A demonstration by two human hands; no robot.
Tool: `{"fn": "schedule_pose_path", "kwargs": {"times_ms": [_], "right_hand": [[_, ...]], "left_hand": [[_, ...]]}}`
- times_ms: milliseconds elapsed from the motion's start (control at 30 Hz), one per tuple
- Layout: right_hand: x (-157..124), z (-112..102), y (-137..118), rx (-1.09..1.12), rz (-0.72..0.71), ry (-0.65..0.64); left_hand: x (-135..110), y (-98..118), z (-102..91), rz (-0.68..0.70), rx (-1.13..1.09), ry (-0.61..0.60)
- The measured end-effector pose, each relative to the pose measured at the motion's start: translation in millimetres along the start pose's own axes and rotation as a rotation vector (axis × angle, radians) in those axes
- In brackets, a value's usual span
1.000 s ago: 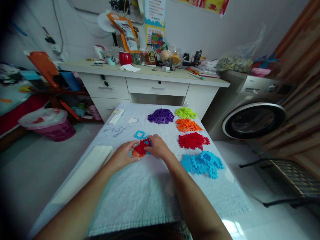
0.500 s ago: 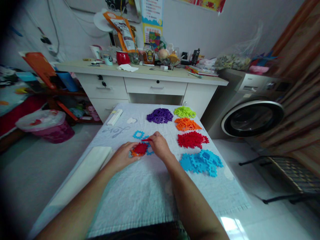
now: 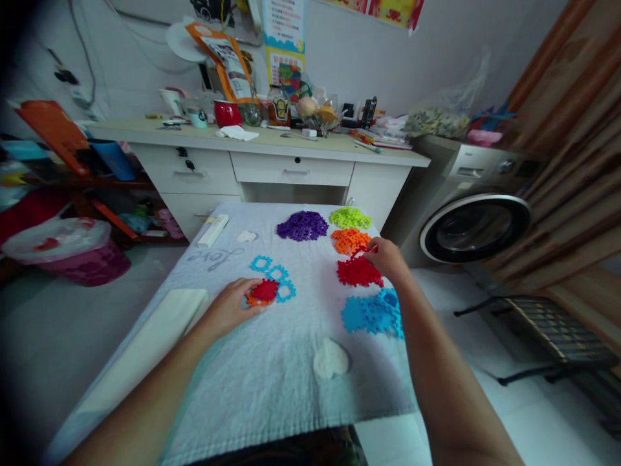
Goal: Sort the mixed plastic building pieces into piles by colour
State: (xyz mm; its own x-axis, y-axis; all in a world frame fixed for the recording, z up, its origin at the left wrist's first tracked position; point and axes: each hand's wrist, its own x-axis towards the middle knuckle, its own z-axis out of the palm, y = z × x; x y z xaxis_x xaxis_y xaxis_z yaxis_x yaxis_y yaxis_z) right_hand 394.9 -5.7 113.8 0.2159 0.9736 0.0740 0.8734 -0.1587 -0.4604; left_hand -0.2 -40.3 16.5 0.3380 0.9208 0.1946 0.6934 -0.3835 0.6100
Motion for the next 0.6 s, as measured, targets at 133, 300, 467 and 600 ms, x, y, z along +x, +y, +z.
{"fn": "schedule_pose_path", "kwargs": {"times_ms": [133,300,467,600], "right_hand": [[2,3,7,-0.012,0.052,-0.011],[2,9,4,-0.148,0.073,0.038],[-2,8,3,-0.32,0.054,0.126],[-10,7,-13,-0.338,-0.002,0.172]], "left_hand": [[0,1,-0.7,0.0,-0.005,-0.002],[1,2,-1.5,-0.003,-0.012,0.0],[1,1,-1.2,0.003,-0.012,0.005],[1,-2,1.6,0.014,0.003,0.001]]}}
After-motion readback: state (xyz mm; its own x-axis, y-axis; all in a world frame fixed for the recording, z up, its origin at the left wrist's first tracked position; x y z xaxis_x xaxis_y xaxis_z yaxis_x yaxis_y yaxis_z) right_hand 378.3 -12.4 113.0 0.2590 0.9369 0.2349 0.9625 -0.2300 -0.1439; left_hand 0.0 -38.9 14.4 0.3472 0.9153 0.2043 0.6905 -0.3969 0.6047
